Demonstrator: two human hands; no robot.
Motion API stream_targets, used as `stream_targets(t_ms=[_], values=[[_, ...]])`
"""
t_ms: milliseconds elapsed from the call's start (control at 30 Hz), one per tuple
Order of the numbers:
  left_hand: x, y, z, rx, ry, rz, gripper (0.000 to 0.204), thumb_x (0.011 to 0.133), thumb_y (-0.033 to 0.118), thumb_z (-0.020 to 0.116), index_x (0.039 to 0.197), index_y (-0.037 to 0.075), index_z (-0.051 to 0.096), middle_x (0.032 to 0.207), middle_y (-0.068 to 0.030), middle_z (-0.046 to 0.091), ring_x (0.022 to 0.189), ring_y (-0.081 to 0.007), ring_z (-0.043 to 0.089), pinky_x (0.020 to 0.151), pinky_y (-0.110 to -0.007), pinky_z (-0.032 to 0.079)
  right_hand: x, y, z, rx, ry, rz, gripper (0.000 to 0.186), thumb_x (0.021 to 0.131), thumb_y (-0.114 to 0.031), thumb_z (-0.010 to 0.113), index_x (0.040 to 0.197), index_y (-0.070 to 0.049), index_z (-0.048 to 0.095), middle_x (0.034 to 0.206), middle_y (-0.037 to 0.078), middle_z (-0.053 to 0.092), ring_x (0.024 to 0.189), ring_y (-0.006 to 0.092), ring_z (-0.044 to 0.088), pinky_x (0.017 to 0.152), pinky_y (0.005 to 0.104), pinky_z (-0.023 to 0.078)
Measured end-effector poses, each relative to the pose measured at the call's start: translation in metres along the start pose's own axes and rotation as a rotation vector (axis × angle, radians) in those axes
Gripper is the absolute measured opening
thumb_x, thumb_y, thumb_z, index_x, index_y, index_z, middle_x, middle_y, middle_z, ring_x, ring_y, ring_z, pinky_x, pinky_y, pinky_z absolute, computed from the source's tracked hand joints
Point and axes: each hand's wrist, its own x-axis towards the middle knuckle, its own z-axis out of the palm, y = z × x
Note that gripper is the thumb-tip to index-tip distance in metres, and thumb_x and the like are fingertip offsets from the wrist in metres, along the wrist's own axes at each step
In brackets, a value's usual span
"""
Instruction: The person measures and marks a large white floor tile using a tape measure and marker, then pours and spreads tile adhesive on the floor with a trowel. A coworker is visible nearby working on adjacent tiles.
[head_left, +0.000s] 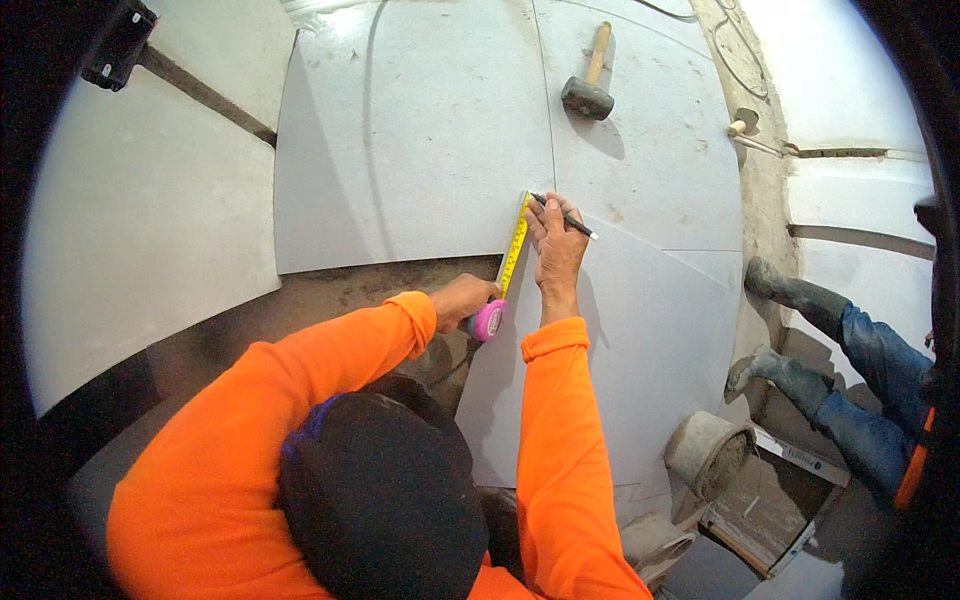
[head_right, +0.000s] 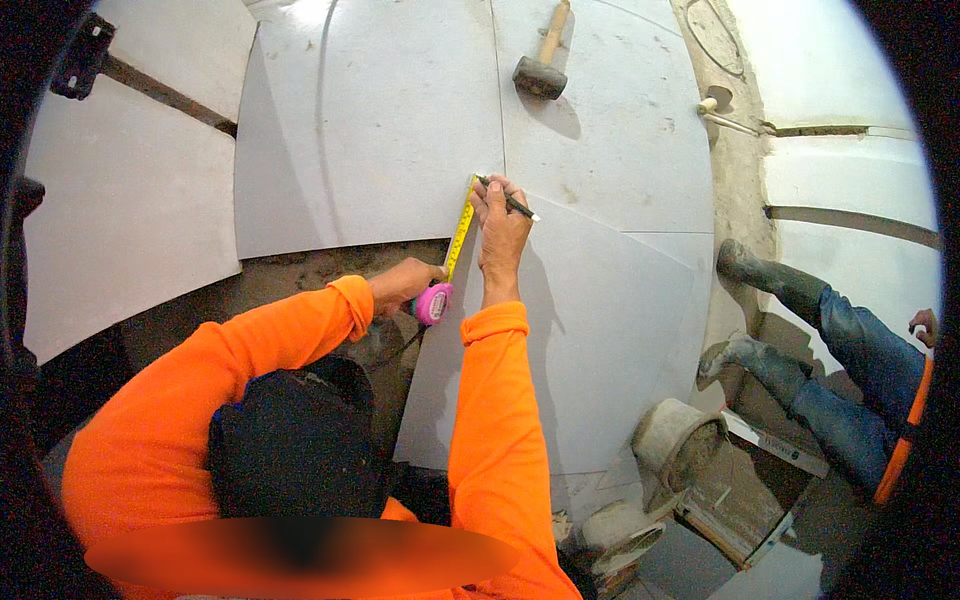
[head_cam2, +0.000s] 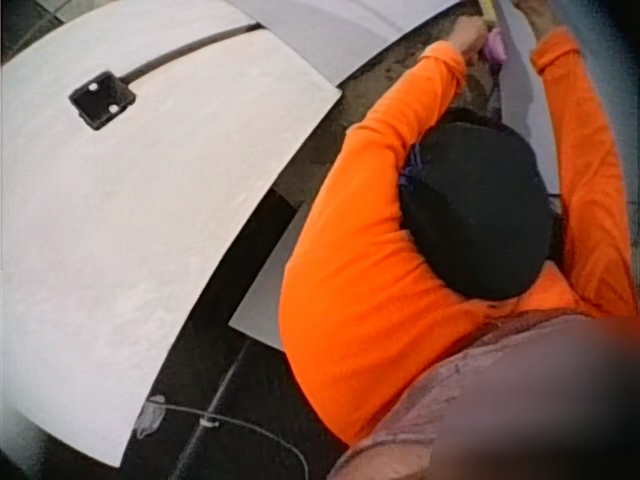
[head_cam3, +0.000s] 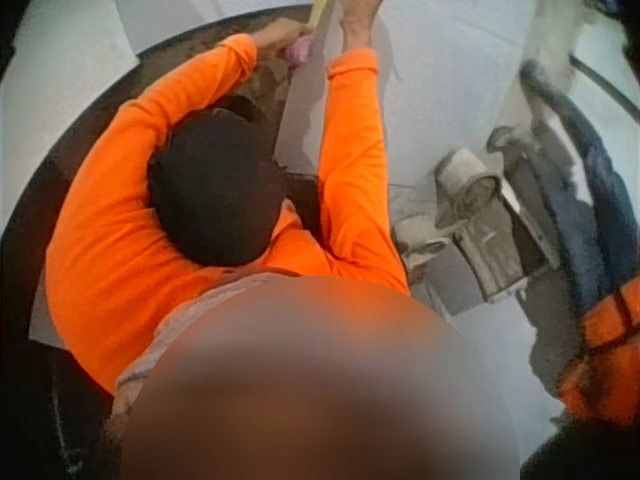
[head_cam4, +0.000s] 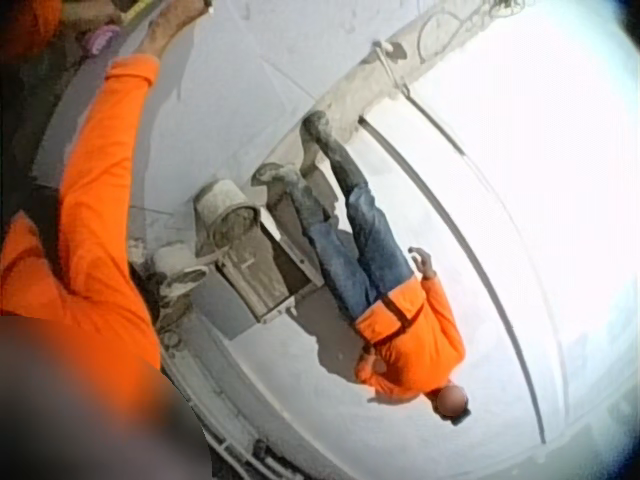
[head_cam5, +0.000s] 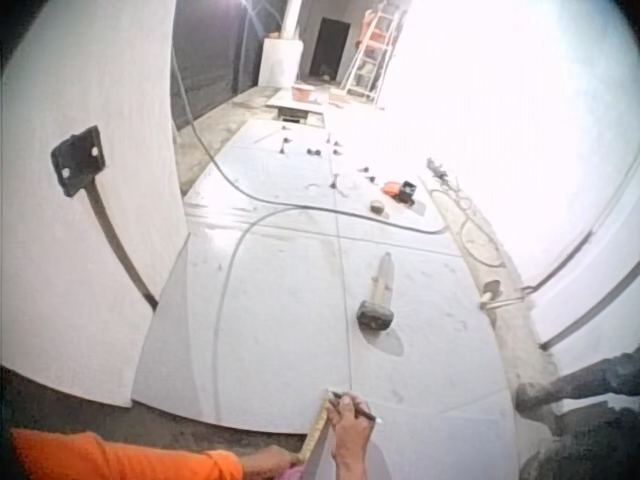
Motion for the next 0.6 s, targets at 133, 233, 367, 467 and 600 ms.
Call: stream_targets(t_ms=[133, 233, 367, 467, 600], values=[[0.006, -0.003, -0.001, -0.057, 0.002, -0.036, 0.043, 0.101, 0.037, 0.063, 0.109, -0.004, 0.072, 0.1, -0.0118, 0.069, 0.084, -0.0207, 0.061, 0.074, -0.045, 0.049, 0.002, 0.004, -0.003, -0.09, -0.036, -0.048, 0.026, 0.101, -0.01, 0.065, 0.121, 0.004, 0.058, 0.114, 0.016, 0.067, 0.104, 0.0219, 0.071, 0.091, 0.0304, 0.061], [0.013, -0.009, -0.003, -0.105, -0.048, -0.063, 0.044, 0.1, 0.037, 0.064, 0.112, -0.005, 0.072, 0.104, -0.0131, 0.068, 0.091, -0.0217, 0.059, 0.076, -0.046, 0.047, 0.007, 0.009, -0.009, -0.396, -0.043, -0.182, 0.021, 0.098, -0.011, 0.067, 0.113, 0.003, 0.066, 0.103, 0.012, 0.073, 0.092, 0.0181, 0.072, 0.082, 0.0291, 0.059], [0.02, -0.014, -0.009, -0.109, -0.112, -0.08, 0.047, 0.1, 0.038, 0.063, 0.119, -0.005, 0.069, 0.119, -0.0173, 0.066, 0.105, -0.0244, 0.058, 0.084, -0.048, 0.047, 0.015, 0.013, -0.014, -0.578, -0.003, -0.242, 0.016, 0.092, -0.012, 0.071, 0.104, -0.001, 0.071, 0.09, 0.009, 0.075, 0.081, 0.0169, 0.071, 0.075, 0.0311, 0.058], [0.021, -0.014, -0.011, -0.107, -0.141, -0.062, 0.049, 0.1, 0.038, 0.063, 0.122, -0.005, 0.068, 0.124, -0.0189, 0.065, 0.109, -0.0247, 0.058, 0.088, -0.047, 0.046, 0.019, 0.01, -0.014, -0.703, 0.018, -0.25, 0.018, 0.09, -0.015, 0.073, 0.102, -0.002, 0.072, 0.089, 0.01, 0.075, 0.08, 0.0174, 0.072, 0.074, 0.0331, 0.058], [0.018, -0.011, -0.008, -0.077, -0.083, -0.069, 0.035, 0.105, 0.035, 0.058, 0.104, 0.003, 0.072, 0.091, -0.0056, 0.073, 0.079, -0.0158, 0.069, 0.072, -0.039, 0.055, 0.021, 0.001, -0.011, -0.867, 0.021, -0.223, 0.02, 0.088, -0.019, 0.075, 0.101, -0.003, 0.074, 0.09, 0.011, 0.076, 0.08, 0.0178, 0.072, 0.076, 0.0335, 0.058]])
